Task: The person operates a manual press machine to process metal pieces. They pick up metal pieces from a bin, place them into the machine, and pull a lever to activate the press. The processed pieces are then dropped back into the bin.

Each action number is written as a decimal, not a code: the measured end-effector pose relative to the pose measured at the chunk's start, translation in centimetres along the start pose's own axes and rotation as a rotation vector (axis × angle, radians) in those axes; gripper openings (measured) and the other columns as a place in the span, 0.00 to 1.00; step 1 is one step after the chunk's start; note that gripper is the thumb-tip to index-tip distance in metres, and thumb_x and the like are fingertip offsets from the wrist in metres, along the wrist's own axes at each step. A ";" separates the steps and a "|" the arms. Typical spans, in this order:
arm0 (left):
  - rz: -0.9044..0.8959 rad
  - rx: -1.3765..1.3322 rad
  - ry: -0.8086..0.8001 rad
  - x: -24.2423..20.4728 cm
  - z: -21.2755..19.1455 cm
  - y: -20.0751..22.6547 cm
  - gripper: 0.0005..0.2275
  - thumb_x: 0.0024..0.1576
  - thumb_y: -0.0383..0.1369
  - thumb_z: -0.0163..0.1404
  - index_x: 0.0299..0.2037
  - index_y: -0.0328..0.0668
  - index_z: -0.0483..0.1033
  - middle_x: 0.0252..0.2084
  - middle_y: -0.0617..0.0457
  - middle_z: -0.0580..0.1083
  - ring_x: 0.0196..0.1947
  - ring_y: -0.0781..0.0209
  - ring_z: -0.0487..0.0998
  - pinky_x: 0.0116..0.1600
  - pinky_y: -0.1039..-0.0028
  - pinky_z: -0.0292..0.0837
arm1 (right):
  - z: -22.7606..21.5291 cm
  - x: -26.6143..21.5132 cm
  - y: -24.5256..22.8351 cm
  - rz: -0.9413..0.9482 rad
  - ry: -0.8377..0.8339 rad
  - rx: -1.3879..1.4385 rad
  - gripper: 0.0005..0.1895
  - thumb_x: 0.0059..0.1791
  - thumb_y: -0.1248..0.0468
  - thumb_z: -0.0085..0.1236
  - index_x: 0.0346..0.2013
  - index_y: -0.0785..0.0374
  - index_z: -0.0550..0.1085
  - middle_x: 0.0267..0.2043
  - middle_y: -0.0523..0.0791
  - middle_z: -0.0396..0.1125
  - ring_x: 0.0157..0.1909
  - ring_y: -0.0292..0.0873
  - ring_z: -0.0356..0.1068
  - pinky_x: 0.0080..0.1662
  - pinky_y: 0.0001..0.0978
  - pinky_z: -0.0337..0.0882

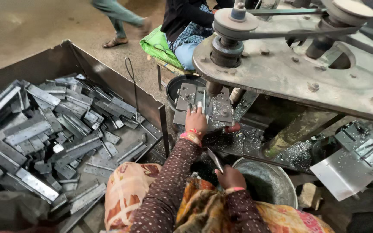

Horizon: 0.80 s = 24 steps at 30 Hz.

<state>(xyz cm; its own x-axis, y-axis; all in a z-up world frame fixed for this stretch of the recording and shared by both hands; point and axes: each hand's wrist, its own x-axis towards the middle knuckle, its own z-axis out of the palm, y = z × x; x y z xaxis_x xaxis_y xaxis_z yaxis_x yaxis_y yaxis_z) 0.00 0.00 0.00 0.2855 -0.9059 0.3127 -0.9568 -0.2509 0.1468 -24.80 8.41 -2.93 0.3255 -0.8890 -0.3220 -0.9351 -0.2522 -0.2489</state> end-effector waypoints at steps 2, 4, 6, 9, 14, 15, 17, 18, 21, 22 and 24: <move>0.025 -0.021 0.029 -2.7 -1.5 -0.4 0.13 0.59 0.34 0.45 0.45 0.40 0.83 0.60 0.42 0.71 0.66 0.46 0.69 0.76 0.49 0.43 | 0.3 -0.9 -0.1 -0.013 0.007 -0.012 0.26 0.50 0.42 0.58 0.46 0.61 0.79 0.46 0.56 0.75 0.51 0.59 0.75 0.53 0.50 0.73; 0.035 -0.045 0.039 -2.6 -3.1 -0.2 0.12 0.59 0.32 0.44 0.41 0.41 0.84 0.57 0.44 0.74 0.61 0.49 0.73 0.77 0.49 0.46 | -0.5 0.2 -0.5 -0.022 -0.005 -0.028 0.25 0.50 0.43 0.59 0.44 0.63 0.78 0.44 0.56 0.74 0.50 0.60 0.74 0.50 0.52 0.73; 0.012 -0.090 -0.020 -3.1 -4.1 0.1 0.12 0.59 0.31 0.44 0.40 0.42 0.84 0.55 0.46 0.74 0.55 0.51 0.76 0.77 0.48 0.47 | -1.4 1.3 -0.9 -0.010 -0.092 -0.068 0.25 0.49 0.45 0.61 0.44 0.65 0.75 0.43 0.57 0.73 0.47 0.59 0.76 0.47 0.51 0.75; 0.020 -0.021 -0.011 -3.0 -4.8 0.7 0.11 0.55 0.33 0.46 0.33 0.44 0.85 0.56 0.44 0.72 0.56 0.51 0.74 0.73 0.47 0.47 | -2.8 2.1 -1.1 -0.141 0.004 -0.123 0.24 0.46 0.45 0.62 0.43 0.62 0.79 0.44 0.56 0.74 0.46 0.58 0.76 0.47 0.48 0.74; -0.001 -0.062 0.024 -2.5 -4.3 0.7 0.11 0.56 0.33 0.47 0.36 0.43 0.84 0.53 0.46 0.74 0.59 0.49 0.73 0.71 0.49 0.52 | 1.2 2.2 1.3 -0.056 -0.076 -0.043 0.26 0.53 0.42 0.53 0.43 0.64 0.76 0.39 0.53 0.76 0.39 0.54 0.77 0.41 0.47 0.76; -0.001 -0.061 0.021 -2.5 -4.2 0.5 0.11 0.55 0.33 0.47 0.35 0.43 0.84 0.53 0.46 0.74 0.59 0.49 0.73 0.70 0.49 0.52 | 3.3 1.3 2.1 -0.034 -0.071 0.024 0.27 0.54 0.42 0.51 0.44 0.64 0.75 0.39 0.52 0.76 0.38 0.54 0.77 0.40 0.47 0.77; 0.048 -0.035 0.082 -2.6 -4.1 0.1 0.10 0.53 0.33 0.48 0.34 0.43 0.85 0.54 0.45 0.73 0.60 0.48 0.72 0.70 0.49 0.52 | 6.5 0.5 3.1 -0.095 0.141 -0.026 0.25 0.52 0.43 0.53 0.43 0.64 0.74 0.38 0.53 0.74 0.38 0.56 0.75 0.39 0.49 0.75; 0.071 -0.022 0.118 -2.3 -4.2 -0.1 0.10 0.51 0.33 0.48 0.33 0.42 0.85 0.55 0.45 0.73 0.60 0.48 0.72 0.70 0.49 0.52 | 7.1 1.1 3.3 -0.131 0.250 -0.054 0.25 0.51 0.43 0.54 0.42 0.64 0.74 0.38 0.53 0.74 0.39 0.57 0.74 0.38 0.51 0.74; 0.059 -0.032 0.080 -2.9 -4.5 -0.4 0.11 0.56 0.32 0.47 0.34 0.42 0.84 0.58 0.45 0.73 0.62 0.49 0.72 0.72 0.50 0.53 | 7.1 1.8 3.9 -0.167 0.202 -0.064 0.26 0.53 0.41 0.52 0.40 0.63 0.75 0.38 0.52 0.74 0.40 0.54 0.75 0.41 0.48 0.74; 0.066 -0.038 0.066 -3.0 -4.8 -0.4 0.11 0.56 0.32 0.47 0.34 0.42 0.84 0.57 0.45 0.73 0.61 0.49 0.72 0.72 0.49 0.52 | 6.3 2.4 3.6 -0.140 0.095 -0.052 0.27 0.51 0.41 0.55 0.41 0.64 0.75 0.38 0.52 0.74 0.40 0.53 0.75 0.42 0.47 0.74; 0.069 -0.058 0.047 -3.3 -5.2 -0.3 0.11 0.55 0.31 0.46 0.35 0.41 0.84 0.56 0.45 0.73 0.60 0.48 0.73 0.71 0.48 0.51 | 3.5 3.5 2.5 -0.087 -0.112 -0.042 0.29 0.49 0.41 0.59 0.45 0.66 0.75 0.40 0.53 0.73 0.41 0.50 0.75 0.44 0.46 0.74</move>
<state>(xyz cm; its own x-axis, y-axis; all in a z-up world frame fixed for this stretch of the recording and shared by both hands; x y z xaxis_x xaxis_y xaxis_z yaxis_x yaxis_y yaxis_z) -0.40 4.86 3.84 0.2224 -0.9031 0.3674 -0.9700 -0.1671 0.1767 -25.47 6.07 -7.90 0.4167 -0.8155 -0.4017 -0.9071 -0.3441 -0.2424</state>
